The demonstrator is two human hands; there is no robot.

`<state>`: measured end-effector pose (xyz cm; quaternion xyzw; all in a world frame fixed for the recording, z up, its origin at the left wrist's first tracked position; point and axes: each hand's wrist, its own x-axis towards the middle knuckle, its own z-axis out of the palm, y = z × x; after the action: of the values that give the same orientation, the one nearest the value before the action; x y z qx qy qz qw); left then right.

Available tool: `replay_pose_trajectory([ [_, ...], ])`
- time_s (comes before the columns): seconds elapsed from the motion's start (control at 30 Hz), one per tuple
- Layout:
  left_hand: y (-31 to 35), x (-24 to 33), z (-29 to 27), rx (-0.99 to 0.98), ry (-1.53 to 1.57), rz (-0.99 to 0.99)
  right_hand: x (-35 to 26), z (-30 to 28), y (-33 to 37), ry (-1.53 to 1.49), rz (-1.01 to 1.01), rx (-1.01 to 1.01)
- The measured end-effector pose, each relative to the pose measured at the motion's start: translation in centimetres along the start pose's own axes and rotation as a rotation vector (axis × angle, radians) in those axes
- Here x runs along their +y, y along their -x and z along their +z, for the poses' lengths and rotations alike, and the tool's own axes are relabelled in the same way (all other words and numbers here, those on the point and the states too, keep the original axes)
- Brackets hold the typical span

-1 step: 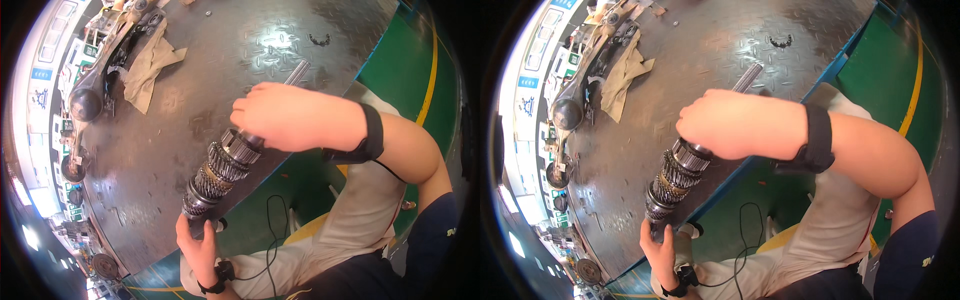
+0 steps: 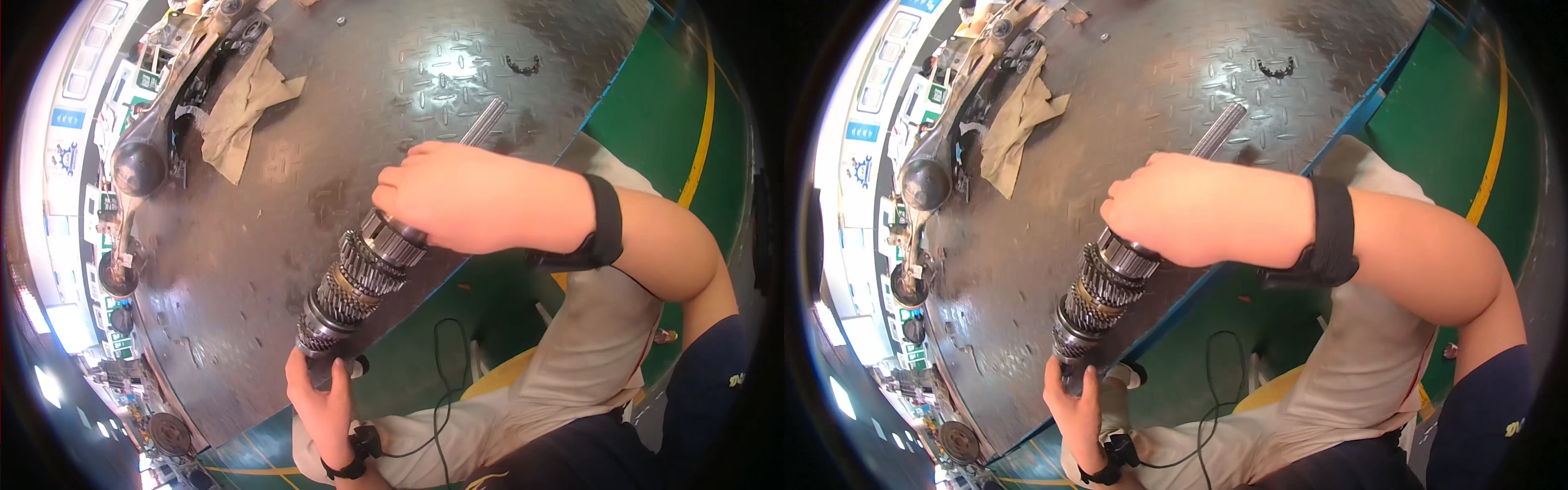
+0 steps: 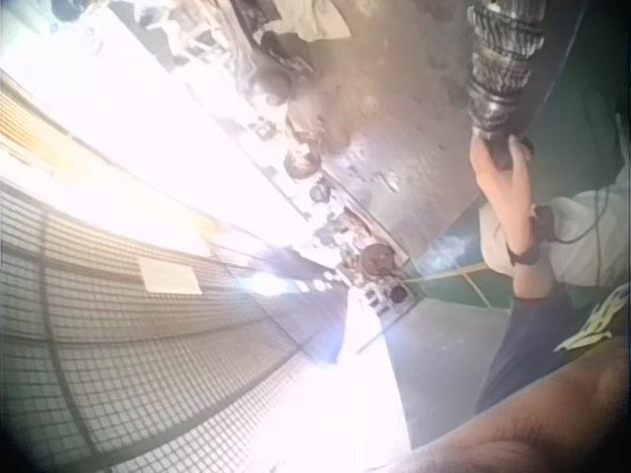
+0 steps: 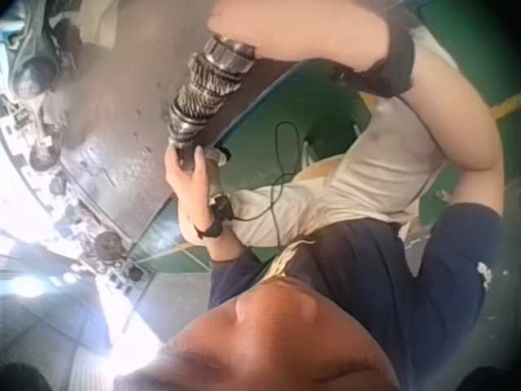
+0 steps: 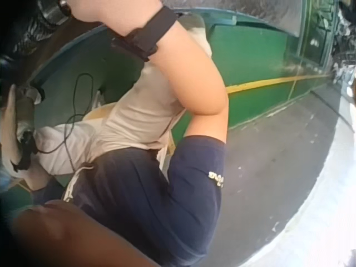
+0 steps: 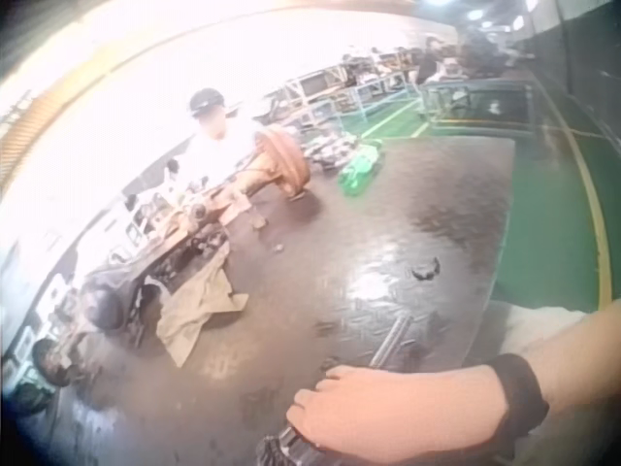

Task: The person rotates a gearbox output shaft assembly and removes a large gear from one end by hand.

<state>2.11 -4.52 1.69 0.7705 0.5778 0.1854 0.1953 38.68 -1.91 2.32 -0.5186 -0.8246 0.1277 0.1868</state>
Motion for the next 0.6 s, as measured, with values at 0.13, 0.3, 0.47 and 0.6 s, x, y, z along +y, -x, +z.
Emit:
replay_pose_trajectory([
  [0.13,-0.1,0.1,-0.3,0.013,0.000,-0.031,0.0,-2.4,-0.5,0.027,0.068,-0.128],
  [0.3,-0.5,0.7,-0.5,-0.023,0.018,-0.037,-0.5,-0.6,-0.1,-0.020,-0.008,0.035],
  [0.47,-0.3,0.4,-0.8,-0.047,0.036,-0.024,-0.4,-1.7,-0.2,0.004,-0.045,0.029],
  [0.6,-0.3,0.4,-0.7,-0.056,0.025,0.005,-0.9,-1.1,-0.2,-0.055,-0.007,0.025],
])
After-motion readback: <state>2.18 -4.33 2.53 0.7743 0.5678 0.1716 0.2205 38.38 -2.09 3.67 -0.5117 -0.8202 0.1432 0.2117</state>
